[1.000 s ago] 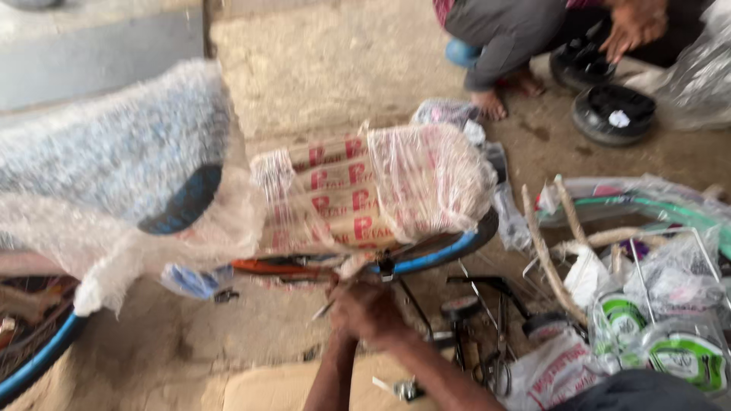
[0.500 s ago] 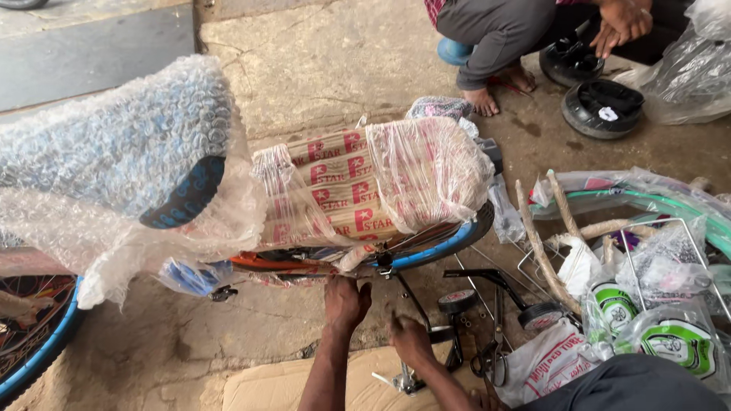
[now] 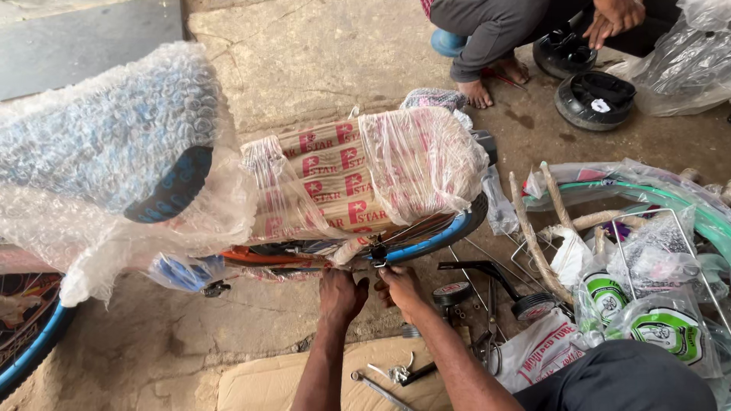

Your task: The person is repairing a bicycle, specifically working on the rear wheel area. They use a wrench to tighten or loosen components near the wheel hub and chain. The bicycle is partially wrapped in bubble wrap and cardboard for protection.

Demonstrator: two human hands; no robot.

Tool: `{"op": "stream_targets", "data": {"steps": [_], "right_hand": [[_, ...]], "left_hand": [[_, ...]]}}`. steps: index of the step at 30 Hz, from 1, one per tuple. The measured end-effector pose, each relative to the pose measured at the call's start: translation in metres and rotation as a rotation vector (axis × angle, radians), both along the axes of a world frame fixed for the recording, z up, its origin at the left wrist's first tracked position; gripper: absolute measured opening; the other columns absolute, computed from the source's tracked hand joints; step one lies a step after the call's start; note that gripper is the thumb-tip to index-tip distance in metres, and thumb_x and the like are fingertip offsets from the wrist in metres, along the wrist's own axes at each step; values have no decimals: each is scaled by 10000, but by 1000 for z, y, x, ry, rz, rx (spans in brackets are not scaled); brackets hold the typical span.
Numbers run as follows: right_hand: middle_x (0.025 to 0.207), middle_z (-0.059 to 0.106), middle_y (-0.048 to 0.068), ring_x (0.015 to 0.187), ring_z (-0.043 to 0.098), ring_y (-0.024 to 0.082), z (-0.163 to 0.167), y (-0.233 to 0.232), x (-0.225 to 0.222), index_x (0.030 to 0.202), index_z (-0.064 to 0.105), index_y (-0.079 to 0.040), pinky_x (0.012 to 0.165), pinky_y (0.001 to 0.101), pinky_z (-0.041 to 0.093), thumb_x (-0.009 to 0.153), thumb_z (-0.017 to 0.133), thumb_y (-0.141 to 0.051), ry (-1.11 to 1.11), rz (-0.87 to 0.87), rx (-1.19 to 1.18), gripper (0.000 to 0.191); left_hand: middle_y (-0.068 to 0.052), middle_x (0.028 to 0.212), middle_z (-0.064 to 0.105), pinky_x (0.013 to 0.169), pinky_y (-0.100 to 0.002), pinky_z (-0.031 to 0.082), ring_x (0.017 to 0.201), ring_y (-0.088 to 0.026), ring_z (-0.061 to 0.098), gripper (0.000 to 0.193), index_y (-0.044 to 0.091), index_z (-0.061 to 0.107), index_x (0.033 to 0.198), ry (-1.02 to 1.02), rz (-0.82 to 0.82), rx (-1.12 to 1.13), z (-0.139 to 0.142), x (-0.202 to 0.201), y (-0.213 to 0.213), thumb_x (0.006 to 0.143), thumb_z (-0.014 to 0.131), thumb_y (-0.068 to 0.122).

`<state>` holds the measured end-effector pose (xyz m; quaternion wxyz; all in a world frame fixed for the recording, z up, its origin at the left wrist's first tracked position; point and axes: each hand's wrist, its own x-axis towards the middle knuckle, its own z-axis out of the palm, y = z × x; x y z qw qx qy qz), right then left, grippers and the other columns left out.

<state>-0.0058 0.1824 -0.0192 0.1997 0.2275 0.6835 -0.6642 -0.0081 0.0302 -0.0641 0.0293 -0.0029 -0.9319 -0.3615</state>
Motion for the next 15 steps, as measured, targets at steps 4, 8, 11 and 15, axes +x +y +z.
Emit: {"op": "stream_targets", "data": {"steps": [4,8,11,15], "right_hand": [[740,723,75,598,628,170,-8,-12,0,876,733,-82,545,305,483,789,844,-289,355,-85,624,251],[761,673,62,615,604,171,-2,-22,0,887,658,18,416,347,468,699,883,-198,273,-349,108,364],[755,607,39,631,637,176,-2,-15,2,952,657,-120,481,339,561,890,749,-374,-102,-69,235,278],[782,718,120,602,662,209,-12,4,9,946,710,-5,524,338,554,911,675,-286,156,-38,9,285]], "left_hand": [[-199,1217,686,1106,-534,390,1199,-421,568,494,140,673,1209,44,-42,-4,4,4,2,734,801,184],[-225,1235,650,1049,-535,404,1218,-457,524,607,96,615,1284,-15,-8,5,4,3,-1,716,807,190],[-245,1204,656,1126,-549,370,1218,-450,537,567,52,612,1271,-53,-4,-48,2,1,-2,764,812,207],[-251,1246,641,1048,-531,439,1234,-449,536,531,39,632,1248,-73,-3,-48,-3,2,-2,768,787,204]]}}
